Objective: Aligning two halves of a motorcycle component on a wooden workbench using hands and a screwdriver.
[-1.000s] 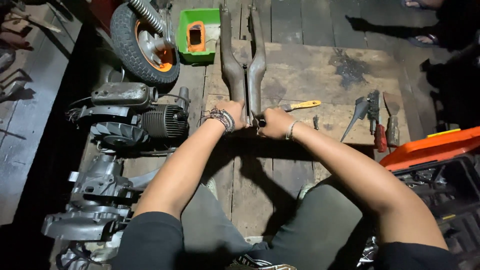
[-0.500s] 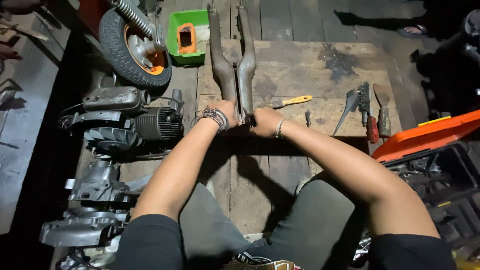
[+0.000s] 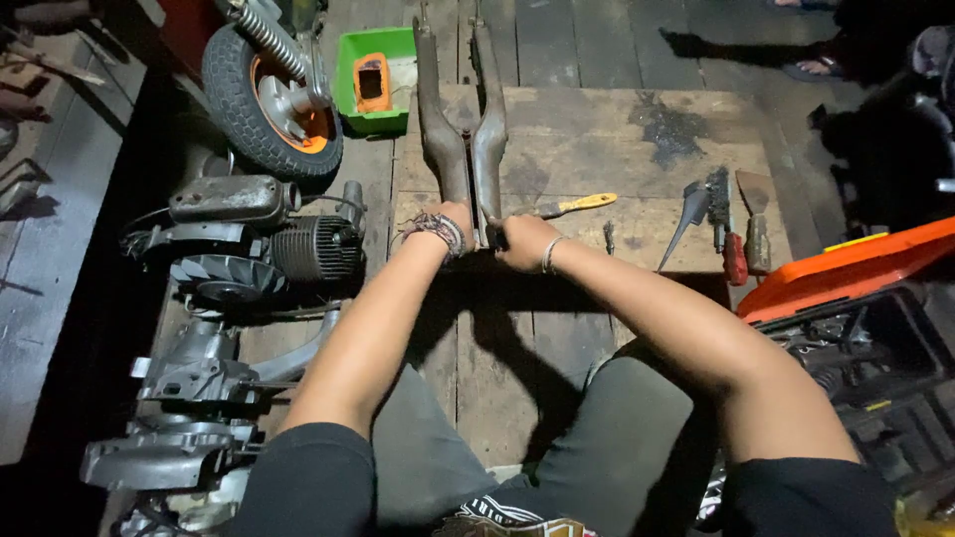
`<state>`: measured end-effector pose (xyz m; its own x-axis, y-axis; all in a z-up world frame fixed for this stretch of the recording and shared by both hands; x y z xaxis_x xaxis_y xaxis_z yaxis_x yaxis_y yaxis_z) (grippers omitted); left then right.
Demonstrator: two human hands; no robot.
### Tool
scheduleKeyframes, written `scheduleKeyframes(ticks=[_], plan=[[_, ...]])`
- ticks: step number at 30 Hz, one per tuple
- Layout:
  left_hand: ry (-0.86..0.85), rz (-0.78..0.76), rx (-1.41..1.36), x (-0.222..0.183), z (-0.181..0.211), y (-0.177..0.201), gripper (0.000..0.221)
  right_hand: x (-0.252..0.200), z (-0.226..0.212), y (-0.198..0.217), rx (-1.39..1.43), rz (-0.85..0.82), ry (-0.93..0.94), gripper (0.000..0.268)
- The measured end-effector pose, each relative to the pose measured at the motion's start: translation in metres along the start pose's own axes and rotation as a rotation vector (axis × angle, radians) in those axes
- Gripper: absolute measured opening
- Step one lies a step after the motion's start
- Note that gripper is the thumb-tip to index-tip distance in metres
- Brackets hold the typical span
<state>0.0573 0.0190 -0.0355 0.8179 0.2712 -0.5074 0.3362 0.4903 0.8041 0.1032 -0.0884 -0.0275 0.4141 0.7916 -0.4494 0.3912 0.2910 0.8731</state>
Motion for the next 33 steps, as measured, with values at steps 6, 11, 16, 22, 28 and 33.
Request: scheduleKeyframes(ticks=[6, 11, 16, 22, 28, 33], plan=[[-0.010, 0.018, -0.020, 0.000, 0.006, 0.016, 0.055, -0.036, -0.017, 0.017, 0.035, -0.069, 0.003, 0.043], [-0.012, 0.018, -0.049, -0.006, 0.010, 0.018, 0.056, -0.004, -0.005, -0.003, 0.012, -0.031, -0.002, 0.042], [0.029, 0.024, -0.086, -0.017, -0.012, 0.015, 0.058, -0.011, -0.016, 0.010, -0.038, 0.005, -0.010, 0.043], [0.035, 0.033, -0.110, -0.012, -0.017, 0.016, 0.060, -0.017, -0.012, 0.004, -0.017, -0.054, -0.014, 0.048], [0.021, 0.016, -0.127, -0.014, -0.009, 0.000, 0.062, -0.032, -0.019, 0.019, -0.094, -0.034, -0.053, 0.043], [0.017, 0.058, -0.151, -0.030, -0.004, 0.010, 0.047, -0.037, -0.022, 0.012, -0.019, -0.050, -0.032, 0.037]])
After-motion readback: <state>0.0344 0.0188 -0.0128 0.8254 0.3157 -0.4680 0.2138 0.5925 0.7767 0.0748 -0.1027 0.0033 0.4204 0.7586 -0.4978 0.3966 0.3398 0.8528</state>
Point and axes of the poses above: each hand's wrist, its own x-axis towards the middle knuckle, its own y-axis out of the back of the hand, z = x × y, the point moved 7 cm from there along x, towards the middle knuckle, and after that the axes turned 12 degrees about -x, right-handed, at the moved point
